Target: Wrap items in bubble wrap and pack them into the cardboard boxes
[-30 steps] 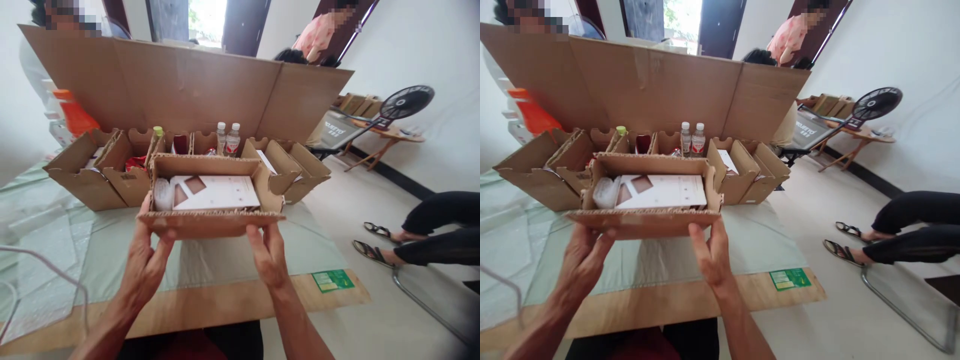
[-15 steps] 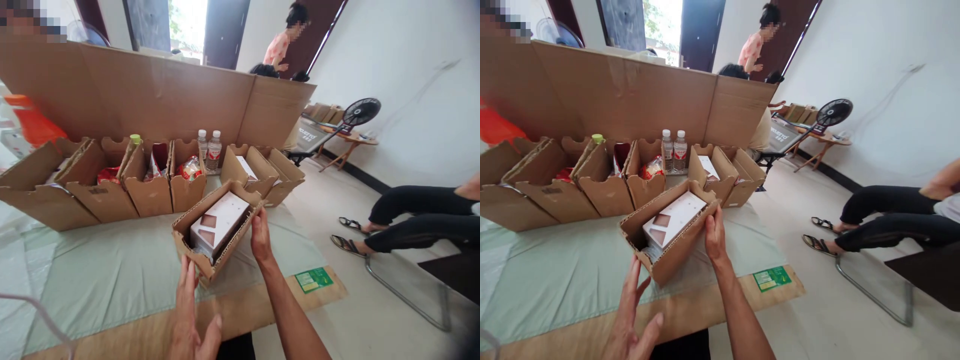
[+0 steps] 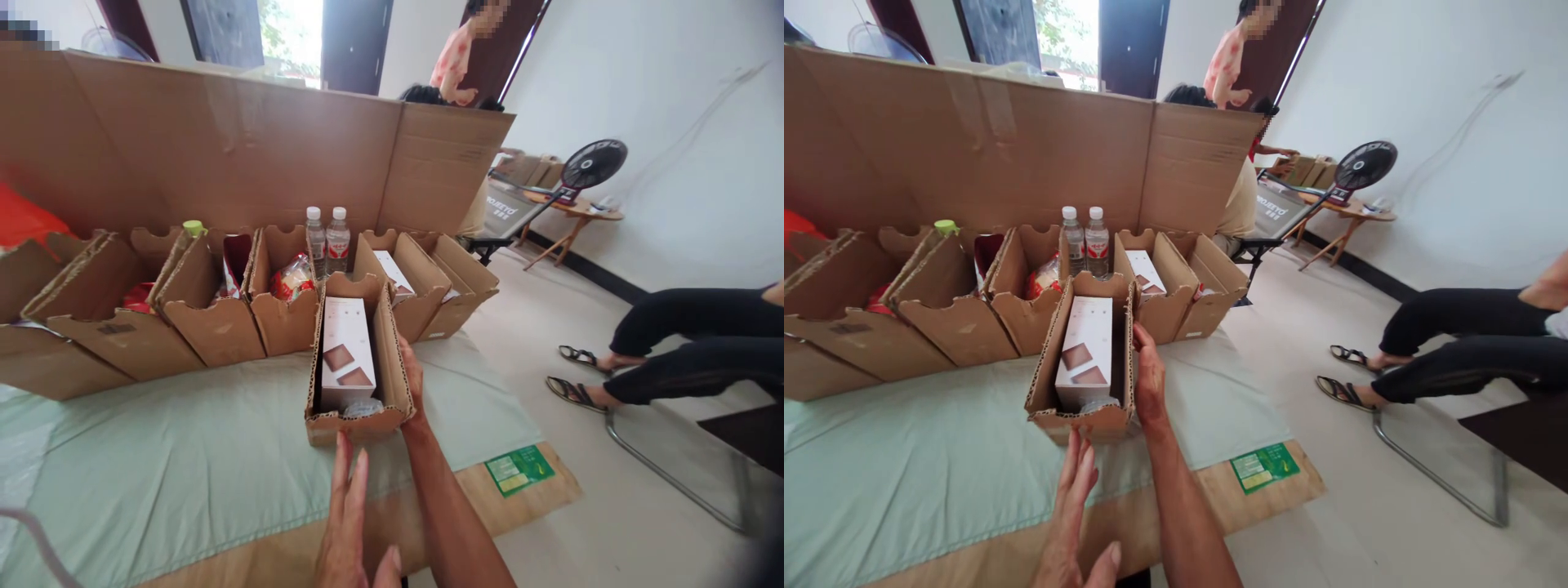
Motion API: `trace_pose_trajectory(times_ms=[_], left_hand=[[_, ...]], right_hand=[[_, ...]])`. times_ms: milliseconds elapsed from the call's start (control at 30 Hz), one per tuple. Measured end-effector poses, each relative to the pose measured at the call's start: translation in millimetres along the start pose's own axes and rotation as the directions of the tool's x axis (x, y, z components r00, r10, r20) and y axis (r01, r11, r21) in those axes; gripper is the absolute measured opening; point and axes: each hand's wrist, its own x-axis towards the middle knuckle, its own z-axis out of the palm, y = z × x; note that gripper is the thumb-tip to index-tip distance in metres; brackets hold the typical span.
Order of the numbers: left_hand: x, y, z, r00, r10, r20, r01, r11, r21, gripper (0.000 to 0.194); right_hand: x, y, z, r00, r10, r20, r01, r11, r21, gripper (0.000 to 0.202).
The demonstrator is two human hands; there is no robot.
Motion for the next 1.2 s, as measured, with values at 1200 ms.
trace_pose_trajectory(times_ms=[1200], left_hand=[[-18.8,-50.0,-120.9,0.966,0.255,-0.041,-0.246,0.955,0.164,0.039]], right_hand=[[33.2,-115.9,122.2,0.878,-0.003,0.479,0.355,0.674,-0.648,0.022]])
